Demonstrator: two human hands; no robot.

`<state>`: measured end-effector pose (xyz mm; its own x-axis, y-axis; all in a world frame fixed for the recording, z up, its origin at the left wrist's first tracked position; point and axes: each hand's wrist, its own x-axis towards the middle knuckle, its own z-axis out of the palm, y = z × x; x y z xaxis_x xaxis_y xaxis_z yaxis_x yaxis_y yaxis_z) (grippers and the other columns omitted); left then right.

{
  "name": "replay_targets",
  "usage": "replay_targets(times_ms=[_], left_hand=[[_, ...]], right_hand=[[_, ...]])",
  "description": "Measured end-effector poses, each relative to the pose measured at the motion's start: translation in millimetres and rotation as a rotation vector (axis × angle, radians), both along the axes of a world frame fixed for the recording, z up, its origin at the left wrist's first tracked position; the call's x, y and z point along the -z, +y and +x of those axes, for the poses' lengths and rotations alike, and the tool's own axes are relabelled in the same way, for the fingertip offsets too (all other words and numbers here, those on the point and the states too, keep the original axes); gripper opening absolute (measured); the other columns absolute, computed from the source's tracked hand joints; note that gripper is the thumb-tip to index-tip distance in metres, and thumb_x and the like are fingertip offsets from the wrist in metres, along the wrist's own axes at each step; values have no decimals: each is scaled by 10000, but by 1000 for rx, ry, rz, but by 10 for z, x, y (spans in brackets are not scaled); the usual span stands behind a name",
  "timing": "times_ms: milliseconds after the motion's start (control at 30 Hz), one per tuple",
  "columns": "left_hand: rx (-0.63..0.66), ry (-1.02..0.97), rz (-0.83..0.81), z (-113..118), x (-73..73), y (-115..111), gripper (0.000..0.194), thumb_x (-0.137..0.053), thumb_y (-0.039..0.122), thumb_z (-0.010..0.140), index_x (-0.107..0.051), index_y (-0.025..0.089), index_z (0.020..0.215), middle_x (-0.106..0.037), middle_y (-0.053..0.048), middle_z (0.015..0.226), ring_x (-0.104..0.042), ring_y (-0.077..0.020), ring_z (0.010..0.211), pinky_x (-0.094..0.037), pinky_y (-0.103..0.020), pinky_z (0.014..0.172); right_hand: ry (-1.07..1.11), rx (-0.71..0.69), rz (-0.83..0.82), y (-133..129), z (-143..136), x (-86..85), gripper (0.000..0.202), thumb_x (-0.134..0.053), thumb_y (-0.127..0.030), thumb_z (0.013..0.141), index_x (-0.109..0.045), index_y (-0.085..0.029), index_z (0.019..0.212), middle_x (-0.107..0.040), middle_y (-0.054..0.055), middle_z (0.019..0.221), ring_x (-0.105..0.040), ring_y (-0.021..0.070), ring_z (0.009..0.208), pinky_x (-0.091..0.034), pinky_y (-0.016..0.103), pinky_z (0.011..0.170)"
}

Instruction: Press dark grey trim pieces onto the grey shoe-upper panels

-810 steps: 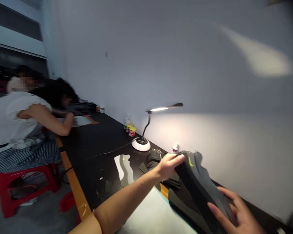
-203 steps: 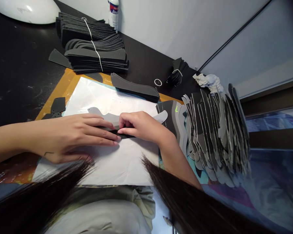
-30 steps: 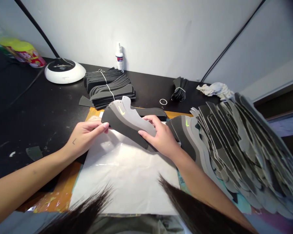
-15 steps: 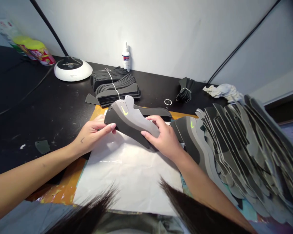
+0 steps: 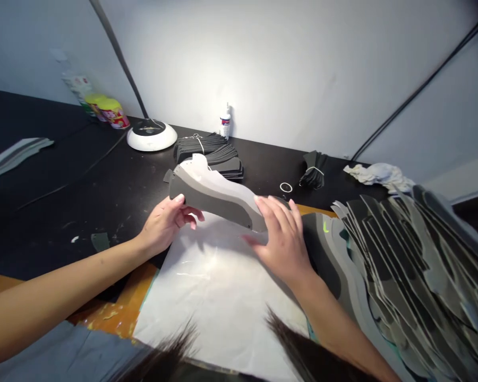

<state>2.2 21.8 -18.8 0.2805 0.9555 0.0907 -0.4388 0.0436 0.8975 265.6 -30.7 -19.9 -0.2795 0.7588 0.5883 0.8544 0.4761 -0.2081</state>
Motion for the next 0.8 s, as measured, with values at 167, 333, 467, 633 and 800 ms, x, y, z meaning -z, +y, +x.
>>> replay_targets(times_ms=[167, 333, 467, 633, 800], left_hand=[[319, -68, -33, -1, 73, -105, 351, -698, 453, 901, -786, 144, 1042, -781, -89, 1001, -719, -218, 882, -589, -303, 786], [454, 56, -113, 66, 140, -180, 350, -632, 443, 975, -748, 194, 1192, -713, -75, 1264, -691, -227, 1086, -551, -321, 936], [383, 82, -194, 44, 132, -134, 400, -655, 495, 944, -747, 209, 1208, -710, -77, 1267, -697, -269, 1112, -554, -325, 903], [304, 201, -251, 49, 72, -120, 508, -729, 600, 839, -779, 177, 1117, -756, -107, 1149, -684, -291, 1111, -535, -381, 966], [337, 315, -199, 88, 57, -141, 605, -680, 716, 815, -782, 189, 1094, -751, -102, 1162, -661, -297, 1131, -451, -449, 1100]], right_hand=[[45, -20, 29, 29, -69, -32, 482, -580, -59, 821, -579, -217, 1276, -698, 92, 1176, -639, 272, 1073, -404, 497, 1095], [28, -112, -14, -1, -228, -68, 586, -561, -55, 763, -566, -184, 1334, -611, 116, 1352, -521, 293, 1294, -332, 504, 1176], [84, -35, 96, -69, -244, -122, 458, -576, -150, 853, -624, -216, 1304, -604, 101, 1352, -485, 292, 1317, -344, 498, 1159], [208, -8, 40, -127, -262, -124, 197, -614, -214, 905, -773, -272, 1005, -736, 19, 962, -595, 232, 960, -435, 432, 950], [349, -35, -149, -94, -348, -17, 231, -628, -181, 915, -784, -248, 1072, -744, 30, 969, -613, 212, 923, -463, 399, 892]])
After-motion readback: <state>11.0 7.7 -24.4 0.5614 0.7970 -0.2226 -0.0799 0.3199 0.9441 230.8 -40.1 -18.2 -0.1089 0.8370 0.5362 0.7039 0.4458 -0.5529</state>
